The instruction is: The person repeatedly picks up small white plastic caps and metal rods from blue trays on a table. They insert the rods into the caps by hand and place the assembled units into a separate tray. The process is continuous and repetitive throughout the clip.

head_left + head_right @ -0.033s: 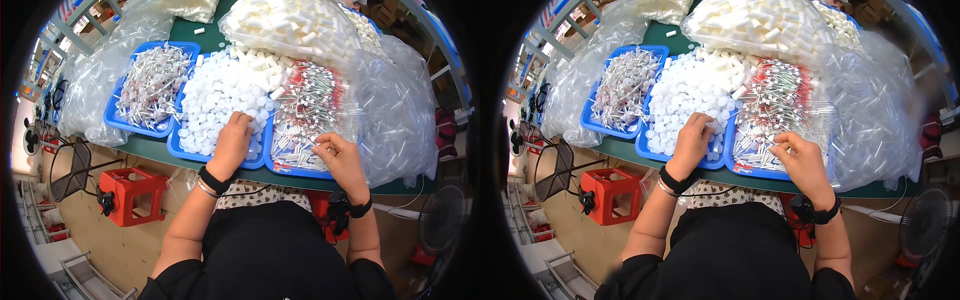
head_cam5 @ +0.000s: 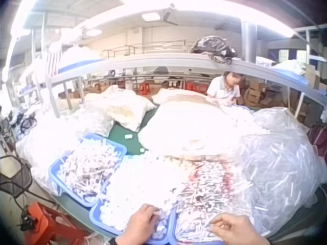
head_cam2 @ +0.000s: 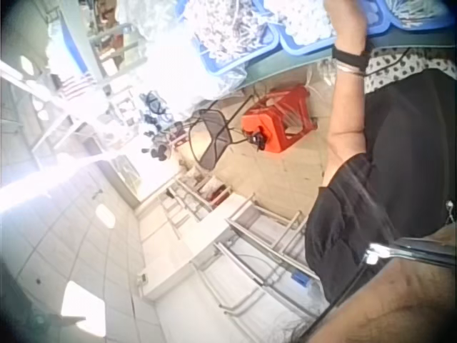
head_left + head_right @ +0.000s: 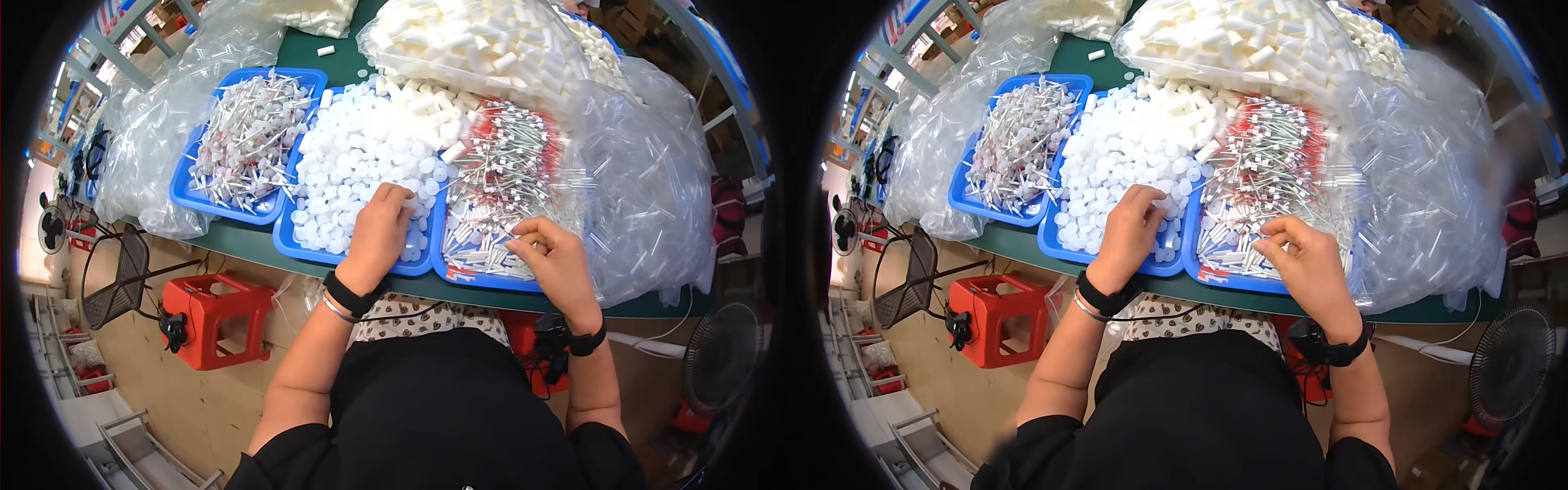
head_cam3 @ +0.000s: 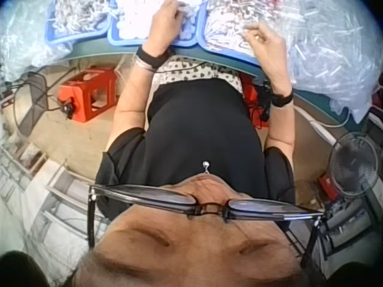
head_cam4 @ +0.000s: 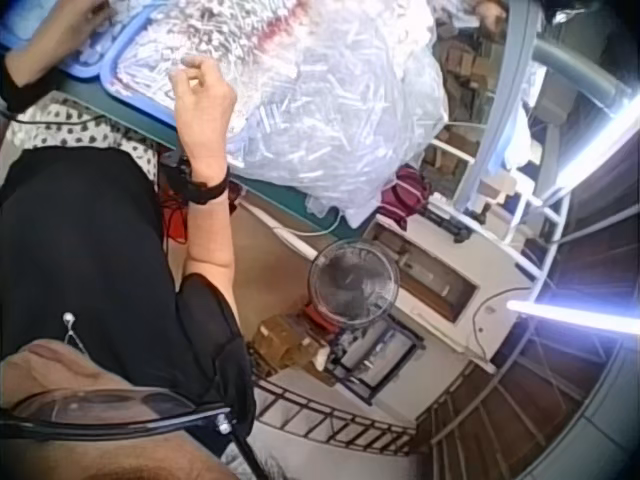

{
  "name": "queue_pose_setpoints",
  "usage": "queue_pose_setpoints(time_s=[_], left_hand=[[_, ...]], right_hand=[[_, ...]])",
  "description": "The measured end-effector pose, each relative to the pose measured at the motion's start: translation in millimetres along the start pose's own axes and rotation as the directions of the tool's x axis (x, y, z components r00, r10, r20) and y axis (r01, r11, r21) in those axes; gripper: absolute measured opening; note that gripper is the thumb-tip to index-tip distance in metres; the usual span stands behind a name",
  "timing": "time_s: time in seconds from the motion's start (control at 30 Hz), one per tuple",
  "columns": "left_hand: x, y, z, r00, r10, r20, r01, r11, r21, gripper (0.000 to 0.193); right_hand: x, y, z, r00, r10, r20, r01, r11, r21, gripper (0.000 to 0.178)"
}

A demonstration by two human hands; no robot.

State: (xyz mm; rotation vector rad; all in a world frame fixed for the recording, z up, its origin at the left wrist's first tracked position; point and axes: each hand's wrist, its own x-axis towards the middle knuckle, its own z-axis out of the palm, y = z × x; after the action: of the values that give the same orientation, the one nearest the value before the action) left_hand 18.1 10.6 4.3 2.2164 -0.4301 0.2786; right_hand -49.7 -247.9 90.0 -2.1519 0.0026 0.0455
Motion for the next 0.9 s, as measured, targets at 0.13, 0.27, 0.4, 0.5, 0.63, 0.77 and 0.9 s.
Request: queue_pose_setpoints(time_s=[0.13, 0.27, 0.4, 0.5, 0.63, 0.77, 0.9], left_hand=[[-4.9, 13.6, -11.2, 0.979, -0.202, 0.015, 0.2, 0.953, -0.226, 0.017], [-15.7, 33.6, -22.1, 0.832, -0.372, 0.412, 0.542, 0.387, -0.746, 0.024], [-29.6, 45.6, -14.8, 0.755, -0.216, 0.619, 0.606, -0.132, -0.785, 0.033], [-34.2, 46.3, -8.2, 0.746, -0.176, 0.642, 0.605, -0.223, -0.764, 0.036], [-35.9, 46.3, -2.8, 0.741, -0.177, 0.648, 0.598, -0.267, -0.756, 0.037], [-35.8, 45.3, -1.6, 0.75, -0.19, 0.634, 0.577, -0.28, -0.767, 0.039], [-36.3, 46.2, -1.3, 0.743, -0.207, 0.637, 0.589, -0.252, -0.768, 0.039]], right_hand=[[-1.2, -10.8, 4.4, 0.998, 0.063, 0.027, -0.064, 0.997, 0.048, 0.015], [-5.2, -15.5, 14.7, 0.989, -0.13, -0.074, 0.13, 0.991, 0.005, 0.009], [-4.5, -17.3, 19.3, 0.91, -0.409, -0.074, 0.383, 0.894, -0.233, 0.009], [-5.0, -19.1, 20.6, 0.878, -0.477, -0.049, 0.441, 0.843, -0.308, 0.01], [-6.2, -18.9, 21.3, 0.861, -0.507, -0.026, 0.469, 0.814, -0.343, 0.009], [-6.7, -16.6, 21.4, 0.852, -0.523, -0.003, 0.486, 0.794, -0.365, 0.009], [-7.6, -17.5, 21.8, 0.851, -0.525, 0.004, 0.486, 0.786, -0.381, 0.01]])
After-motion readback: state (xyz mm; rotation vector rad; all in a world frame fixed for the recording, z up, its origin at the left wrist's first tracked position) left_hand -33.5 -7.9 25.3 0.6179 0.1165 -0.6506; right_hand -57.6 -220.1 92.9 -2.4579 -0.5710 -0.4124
